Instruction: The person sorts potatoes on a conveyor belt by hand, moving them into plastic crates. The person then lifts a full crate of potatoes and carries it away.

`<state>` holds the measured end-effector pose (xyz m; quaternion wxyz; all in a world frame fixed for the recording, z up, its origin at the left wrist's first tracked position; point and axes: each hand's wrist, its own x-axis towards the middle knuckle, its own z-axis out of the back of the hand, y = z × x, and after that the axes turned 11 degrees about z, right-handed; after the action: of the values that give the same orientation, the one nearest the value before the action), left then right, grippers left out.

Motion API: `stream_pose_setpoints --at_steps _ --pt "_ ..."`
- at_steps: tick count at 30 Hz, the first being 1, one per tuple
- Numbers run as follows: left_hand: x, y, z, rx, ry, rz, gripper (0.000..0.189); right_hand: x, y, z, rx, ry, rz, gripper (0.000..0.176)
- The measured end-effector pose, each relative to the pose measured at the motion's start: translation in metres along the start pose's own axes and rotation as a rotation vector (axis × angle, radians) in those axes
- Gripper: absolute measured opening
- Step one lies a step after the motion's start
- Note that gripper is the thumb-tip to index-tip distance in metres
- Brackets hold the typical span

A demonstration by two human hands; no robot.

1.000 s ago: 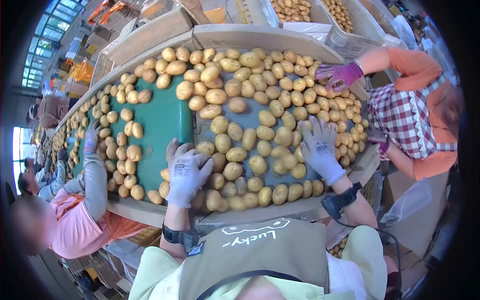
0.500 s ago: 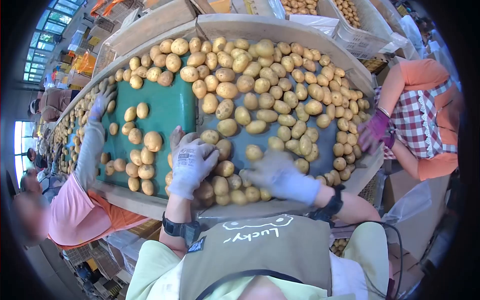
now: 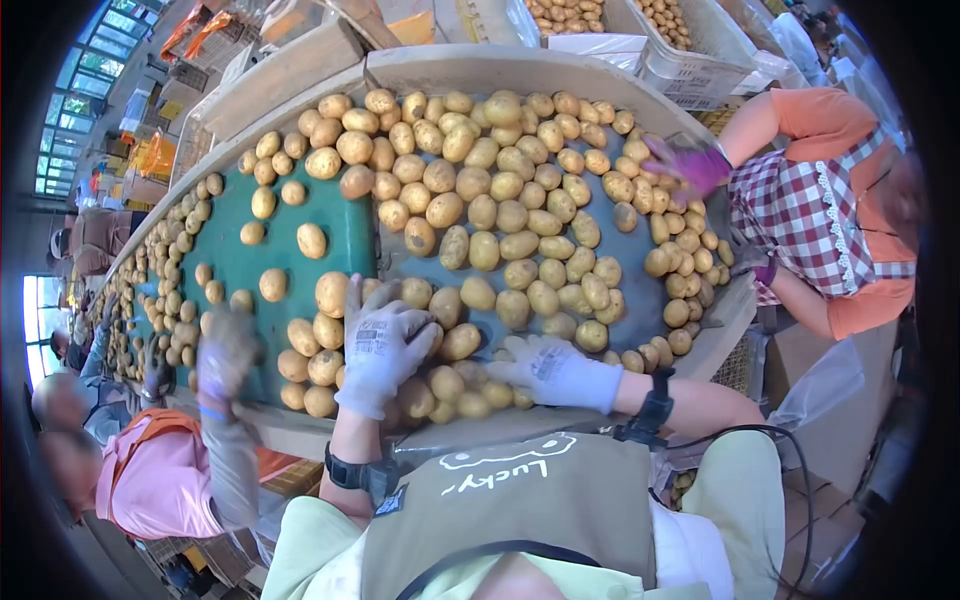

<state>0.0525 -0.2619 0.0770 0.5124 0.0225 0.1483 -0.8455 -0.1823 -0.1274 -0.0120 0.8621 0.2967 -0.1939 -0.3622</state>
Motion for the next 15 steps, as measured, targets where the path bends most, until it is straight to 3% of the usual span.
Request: stream_pose_setpoints --at_steps 4,7,13,15 --pt "-0.004 0.004 -0.009 -0.050 0.025 0.008 0.024 0.020 -0.003 -0.001 0.015 0.086 -0.112 0.034" --pt "-0.004 0.004 -0.007 -0.086 0.022 -0.023 0.024 0.027 -0.003 0.008 -0.055 0.161 -0.082 0.035" --pt "-0.012 0.017 -0.017 -0.148 0.062 0.032 0.022 0.022 -0.001 0.026 -0.084 -0.150 -0.119 0.025" --pt "-0.010 0.019 -0.015 -0.111 0.076 0.012 0.021 0.021 0.014 0.027 -0.027 0.213 -0.114 0.026"
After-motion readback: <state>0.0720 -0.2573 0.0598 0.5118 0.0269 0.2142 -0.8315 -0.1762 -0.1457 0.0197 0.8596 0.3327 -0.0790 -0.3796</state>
